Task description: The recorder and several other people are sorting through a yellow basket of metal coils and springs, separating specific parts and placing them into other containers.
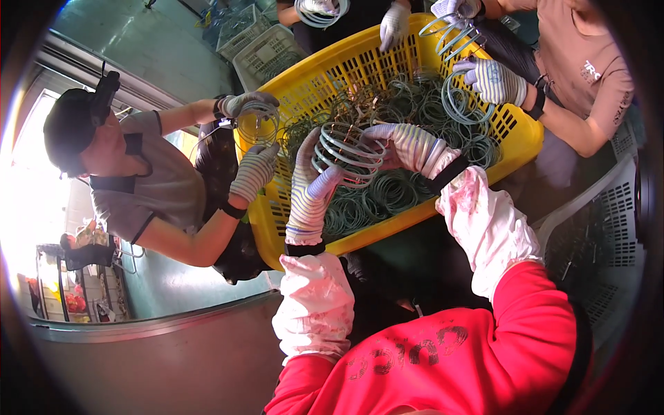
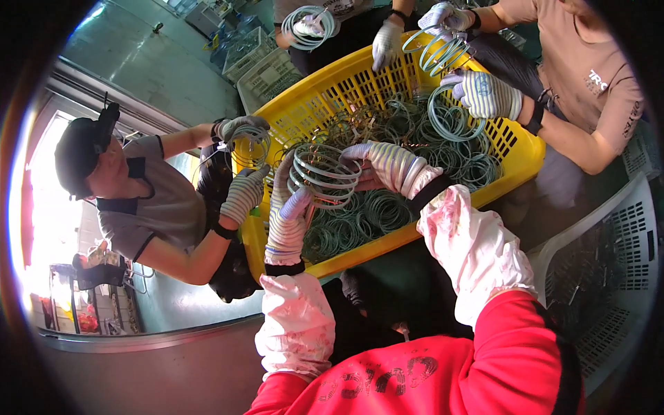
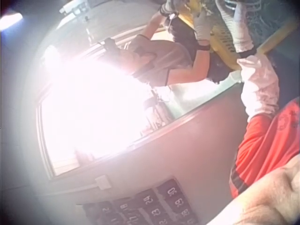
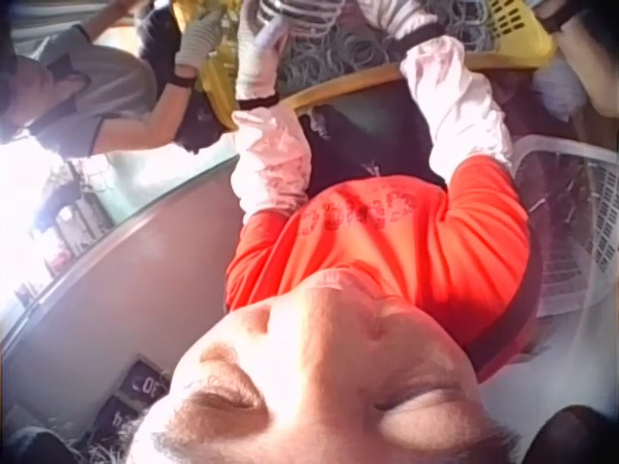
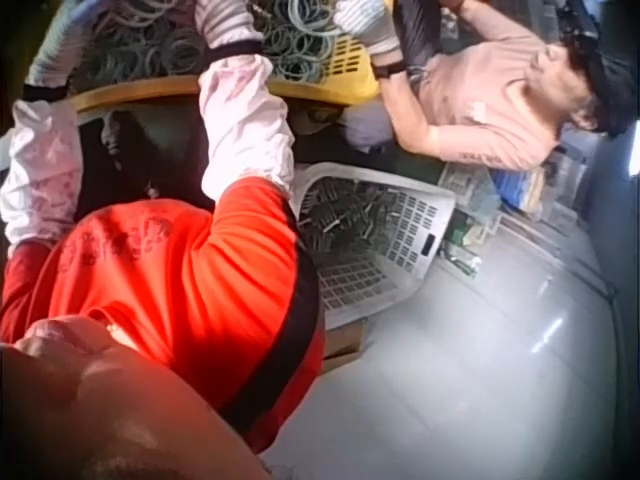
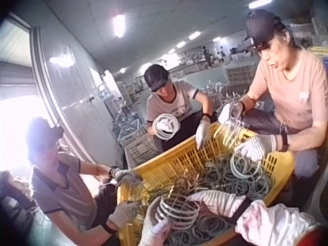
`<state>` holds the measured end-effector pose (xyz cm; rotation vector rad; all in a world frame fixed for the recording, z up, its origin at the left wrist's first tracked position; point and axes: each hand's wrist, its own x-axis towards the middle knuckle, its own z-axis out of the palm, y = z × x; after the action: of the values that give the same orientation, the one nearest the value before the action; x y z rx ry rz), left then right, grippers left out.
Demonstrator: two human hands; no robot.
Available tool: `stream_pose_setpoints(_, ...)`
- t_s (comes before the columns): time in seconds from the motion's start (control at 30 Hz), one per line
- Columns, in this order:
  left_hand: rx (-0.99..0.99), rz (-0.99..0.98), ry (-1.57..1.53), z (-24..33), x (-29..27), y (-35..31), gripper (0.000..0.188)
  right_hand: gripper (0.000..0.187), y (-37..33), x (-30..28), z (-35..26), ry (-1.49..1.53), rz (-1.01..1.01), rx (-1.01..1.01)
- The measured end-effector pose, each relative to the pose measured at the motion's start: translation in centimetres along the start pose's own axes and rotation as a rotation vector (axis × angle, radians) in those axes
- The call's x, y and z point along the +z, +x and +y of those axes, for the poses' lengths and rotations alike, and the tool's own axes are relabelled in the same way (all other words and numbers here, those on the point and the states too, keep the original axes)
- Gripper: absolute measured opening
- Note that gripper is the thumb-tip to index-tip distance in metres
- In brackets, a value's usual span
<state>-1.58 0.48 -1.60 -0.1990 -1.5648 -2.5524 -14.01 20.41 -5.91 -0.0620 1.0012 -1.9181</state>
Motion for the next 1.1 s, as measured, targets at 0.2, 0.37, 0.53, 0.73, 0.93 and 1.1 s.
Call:
stream_pose_setpoints(0.2,0.101,0.14,-0.025,1.1,1.3,0.1,0.082,0.035,-0.4,0.8,-0.9,-0.147,0.26,-0.112)
stream_pose_setpoints(0.37,0.152,0.363,-0.031,-0.2,-0.7,0.9,0.072,0.042,3.6,-2.9,1.1,-0.655,0.357,-0.203)
stream_pose_setpoints(0.53,0.229,0.392,-0.09,2.0,0.9,1.0,0.066,0.039,4.1,-1.9,1.3,-1.556,0.442,-0.221)
stream_pose_setpoints(0.73,0.256,0.433,-0.278,1.1,-0.3,1.7,0.071,0.035,6.6,-7.8,1.2,-1.672,0.301,-0.013)
stream_pose_setpoints(0.93,0.256,0.487,-0.338,3.0,-0.1,0.6,0.075,0.033,10.8,-8.6,6.8,-1.988,-0.014,-0.011)
stream_pose_setpoints(1.1,0.23,0.436,-0.379,2.6,1.0,1.8,0.079,0.038,12.3,-11.6,9.0,-2.387,-0.044,0.05)
